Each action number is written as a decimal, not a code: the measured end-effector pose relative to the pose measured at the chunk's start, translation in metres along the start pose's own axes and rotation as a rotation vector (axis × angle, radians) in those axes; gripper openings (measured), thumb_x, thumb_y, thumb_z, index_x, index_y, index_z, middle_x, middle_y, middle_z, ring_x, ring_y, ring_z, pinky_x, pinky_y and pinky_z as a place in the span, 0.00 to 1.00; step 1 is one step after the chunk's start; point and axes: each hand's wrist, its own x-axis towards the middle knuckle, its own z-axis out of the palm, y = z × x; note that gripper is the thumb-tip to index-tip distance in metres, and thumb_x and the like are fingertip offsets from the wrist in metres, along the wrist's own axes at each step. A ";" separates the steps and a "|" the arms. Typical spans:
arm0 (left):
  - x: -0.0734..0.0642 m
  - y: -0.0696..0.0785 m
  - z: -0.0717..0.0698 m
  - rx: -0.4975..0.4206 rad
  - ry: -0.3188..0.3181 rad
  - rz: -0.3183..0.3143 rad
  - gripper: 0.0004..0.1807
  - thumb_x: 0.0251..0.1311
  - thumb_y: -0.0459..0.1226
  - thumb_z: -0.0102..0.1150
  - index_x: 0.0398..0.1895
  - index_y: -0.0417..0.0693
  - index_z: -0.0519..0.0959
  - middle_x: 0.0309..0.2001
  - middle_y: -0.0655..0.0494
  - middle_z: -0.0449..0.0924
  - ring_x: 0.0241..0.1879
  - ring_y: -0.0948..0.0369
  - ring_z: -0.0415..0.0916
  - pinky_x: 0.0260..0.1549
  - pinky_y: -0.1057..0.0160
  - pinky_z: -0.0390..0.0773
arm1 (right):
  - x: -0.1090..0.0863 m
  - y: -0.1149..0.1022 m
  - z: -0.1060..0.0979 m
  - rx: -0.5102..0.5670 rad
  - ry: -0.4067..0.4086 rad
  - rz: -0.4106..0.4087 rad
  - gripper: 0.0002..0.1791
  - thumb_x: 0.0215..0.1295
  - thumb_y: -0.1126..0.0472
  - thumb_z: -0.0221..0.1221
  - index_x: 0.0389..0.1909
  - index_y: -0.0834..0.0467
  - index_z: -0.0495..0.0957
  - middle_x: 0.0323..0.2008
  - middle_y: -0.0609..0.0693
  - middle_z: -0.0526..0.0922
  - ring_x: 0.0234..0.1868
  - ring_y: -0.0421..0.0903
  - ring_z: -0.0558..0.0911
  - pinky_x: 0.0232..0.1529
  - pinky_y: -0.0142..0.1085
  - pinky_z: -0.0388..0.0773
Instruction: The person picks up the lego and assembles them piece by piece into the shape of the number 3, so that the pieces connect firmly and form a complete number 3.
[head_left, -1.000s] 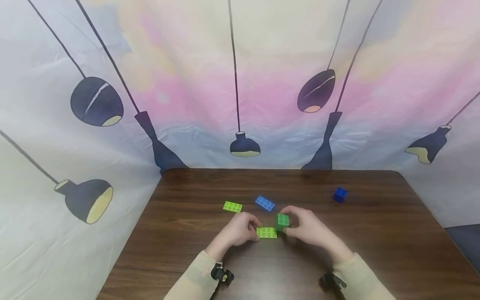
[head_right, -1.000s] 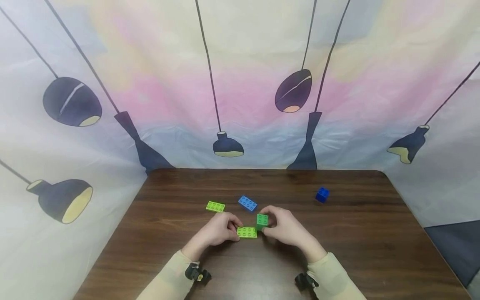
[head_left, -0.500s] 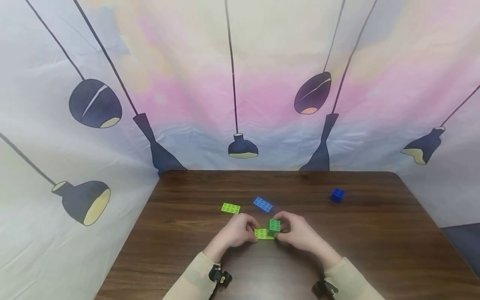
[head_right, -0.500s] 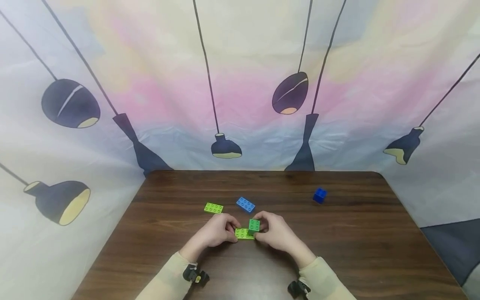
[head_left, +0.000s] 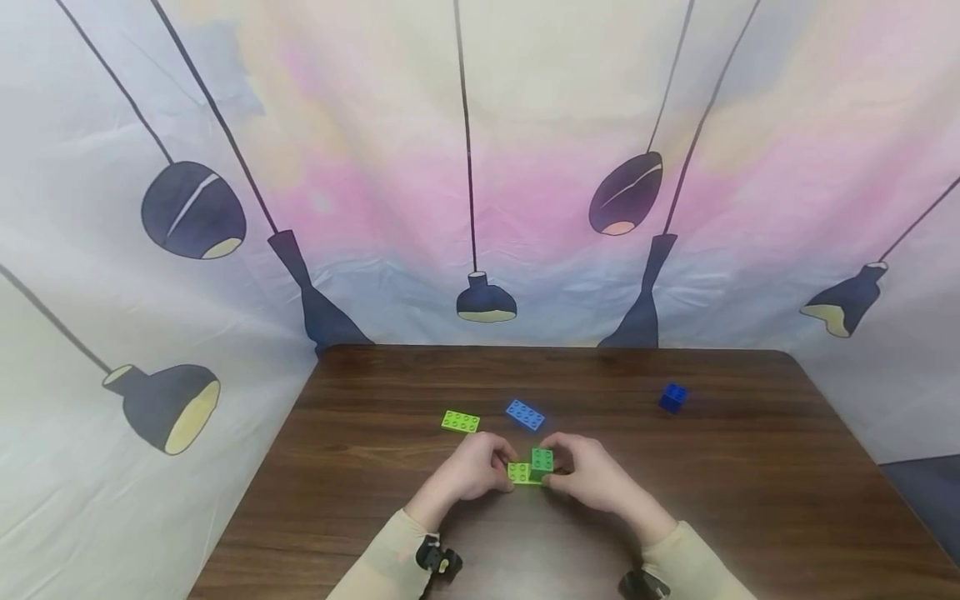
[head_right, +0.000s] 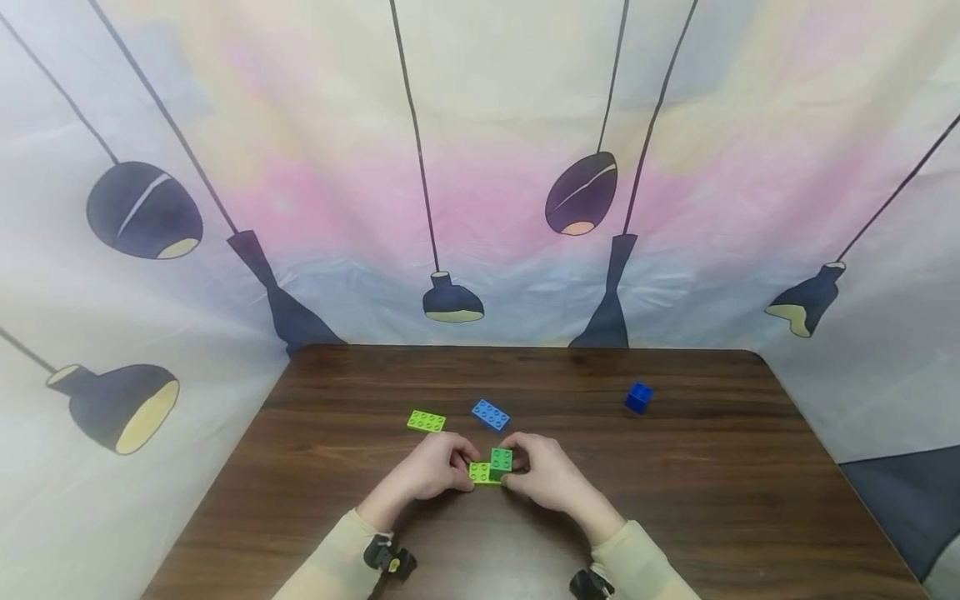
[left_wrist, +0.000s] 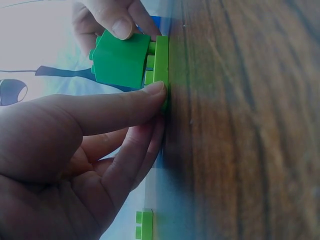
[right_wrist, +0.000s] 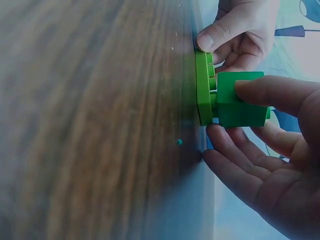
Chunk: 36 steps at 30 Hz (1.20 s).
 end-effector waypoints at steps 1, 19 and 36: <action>0.000 0.000 0.000 0.003 -0.001 -0.001 0.16 0.47 0.23 0.79 0.40 0.40 0.86 0.24 0.57 0.81 0.25 0.64 0.76 0.26 0.64 0.75 | 0.000 0.000 0.000 -0.007 -0.003 -0.002 0.21 0.62 0.69 0.74 0.54 0.56 0.82 0.49 0.51 0.87 0.47 0.49 0.87 0.38 0.38 0.85; 0.000 0.000 0.001 -0.012 0.002 0.000 0.16 0.47 0.22 0.79 0.40 0.38 0.86 0.24 0.56 0.81 0.25 0.64 0.76 0.24 0.65 0.74 | 0.001 0.002 0.000 -0.037 -0.037 0.008 0.22 0.61 0.67 0.75 0.55 0.56 0.81 0.49 0.50 0.88 0.49 0.51 0.88 0.43 0.43 0.86; 0.001 -0.001 0.001 -0.003 0.002 -0.001 0.17 0.48 0.22 0.79 0.41 0.39 0.86 0.24 0.56 0.81 0.24 0.64 0.76 0.24 0.65 0.75 | 0.000 0.002 -0.001 -0.031 -0.020 0.008 0.19 0.64 0.64 0.75 0.53 0.55 0.82 0.47 0.49 0.88 0.48 0.49 0.88 0.48 0.46 0.86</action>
